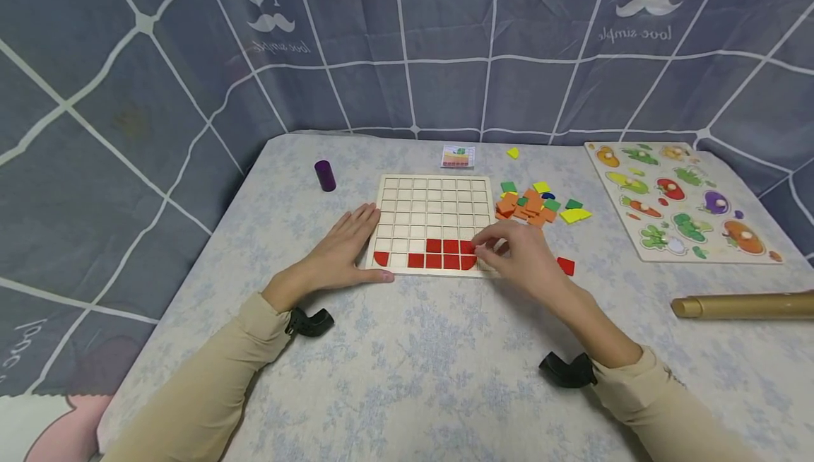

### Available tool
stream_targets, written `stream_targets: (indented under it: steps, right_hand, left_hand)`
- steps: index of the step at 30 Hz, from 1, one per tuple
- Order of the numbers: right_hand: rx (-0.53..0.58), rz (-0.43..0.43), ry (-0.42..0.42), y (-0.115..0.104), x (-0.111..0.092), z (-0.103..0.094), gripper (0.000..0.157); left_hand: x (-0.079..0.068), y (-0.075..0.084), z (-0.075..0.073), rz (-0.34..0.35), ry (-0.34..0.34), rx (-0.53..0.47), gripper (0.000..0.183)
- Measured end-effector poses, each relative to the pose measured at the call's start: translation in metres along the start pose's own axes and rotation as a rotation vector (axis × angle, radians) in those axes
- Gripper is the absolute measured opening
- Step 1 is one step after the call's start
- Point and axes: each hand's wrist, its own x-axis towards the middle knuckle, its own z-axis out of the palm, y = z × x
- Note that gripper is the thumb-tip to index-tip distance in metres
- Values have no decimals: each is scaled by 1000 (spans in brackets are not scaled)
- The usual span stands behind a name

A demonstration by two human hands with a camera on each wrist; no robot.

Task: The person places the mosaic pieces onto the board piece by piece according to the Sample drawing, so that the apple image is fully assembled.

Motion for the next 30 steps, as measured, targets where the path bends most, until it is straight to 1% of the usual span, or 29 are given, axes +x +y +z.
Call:
stream_targets:
  steps: [4,7,11,14,17,21,25,30]
  right_hand:
    - [-69,26,37,17,-12,-20,14]
    - [-111,59,34,30,-23,-36,17]
    - [-125,112,30,47,-38,-56,20]
    - [-126,156,41,58,-49,-66,23]
    - [-127,182,38,69,-57,-72,30]
    - [-128,201,3,77,-64,-72,37]
    - [-157,193,-16,80,-65,-71,35]
    - [-245,140,-20,80,-62,-71,29]
  left_hand:
    - [0,0,1,1,1,3,123]
    - [-1,-1,1,9,5,5,122]
    - [-1,0,0,9,5,3,122]
    - [-1,1,-1,2,3,6,123]
    - [-1,2,-1,0,0,12,123]
    - [0,2,-1,1,0,12,123]
    - [-1,2,-1,3,2,10,123]
    - [0,1,0,2,1,12,123]
